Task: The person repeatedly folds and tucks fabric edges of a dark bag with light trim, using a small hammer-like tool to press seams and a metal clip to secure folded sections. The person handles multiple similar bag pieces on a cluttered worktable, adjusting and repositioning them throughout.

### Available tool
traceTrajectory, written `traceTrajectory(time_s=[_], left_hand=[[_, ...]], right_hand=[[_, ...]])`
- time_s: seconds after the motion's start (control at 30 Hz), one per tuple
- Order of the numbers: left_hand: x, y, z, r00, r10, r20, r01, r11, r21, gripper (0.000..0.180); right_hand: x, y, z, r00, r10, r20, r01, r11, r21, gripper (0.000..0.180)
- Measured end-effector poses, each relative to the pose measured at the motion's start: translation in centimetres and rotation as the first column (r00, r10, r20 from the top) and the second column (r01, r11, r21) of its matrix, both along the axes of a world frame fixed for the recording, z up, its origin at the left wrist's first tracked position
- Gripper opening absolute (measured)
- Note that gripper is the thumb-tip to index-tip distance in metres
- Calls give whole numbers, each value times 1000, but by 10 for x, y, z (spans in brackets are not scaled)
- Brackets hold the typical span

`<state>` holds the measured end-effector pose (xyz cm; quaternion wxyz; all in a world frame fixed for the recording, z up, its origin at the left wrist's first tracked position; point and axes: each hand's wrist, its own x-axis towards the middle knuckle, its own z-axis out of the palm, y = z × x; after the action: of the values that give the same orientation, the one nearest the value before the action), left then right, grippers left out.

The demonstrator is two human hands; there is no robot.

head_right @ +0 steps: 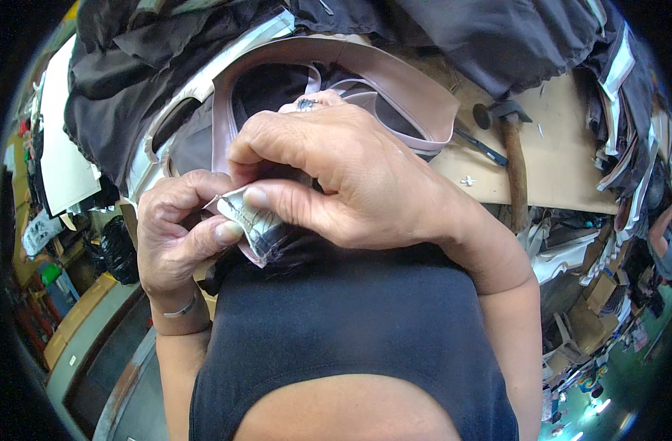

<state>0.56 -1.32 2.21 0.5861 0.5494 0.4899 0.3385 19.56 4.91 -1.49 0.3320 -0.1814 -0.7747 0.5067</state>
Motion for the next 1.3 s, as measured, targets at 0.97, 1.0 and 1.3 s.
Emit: traceTrajectory(time_s=[0.97, 1.0, 1.3], left_hand=[[11, 0, -9, 999, 32, -4, -32, 999, 24, 15], [13, -1, -9, 999, 40, -28, -39, 999, 38, 15], [19, 3, -14, 993, 53, -101, -35, 984, 177, 11]], right_hand=[[10, 1, -1, 998, 4, -67, -13, 991, -132, 15], [11, 2, 4, 1000, 6, -15, -7, 998, -61, 16], [12, -4, 3, 986, -154, 63, 152, 988, 33, 15]])
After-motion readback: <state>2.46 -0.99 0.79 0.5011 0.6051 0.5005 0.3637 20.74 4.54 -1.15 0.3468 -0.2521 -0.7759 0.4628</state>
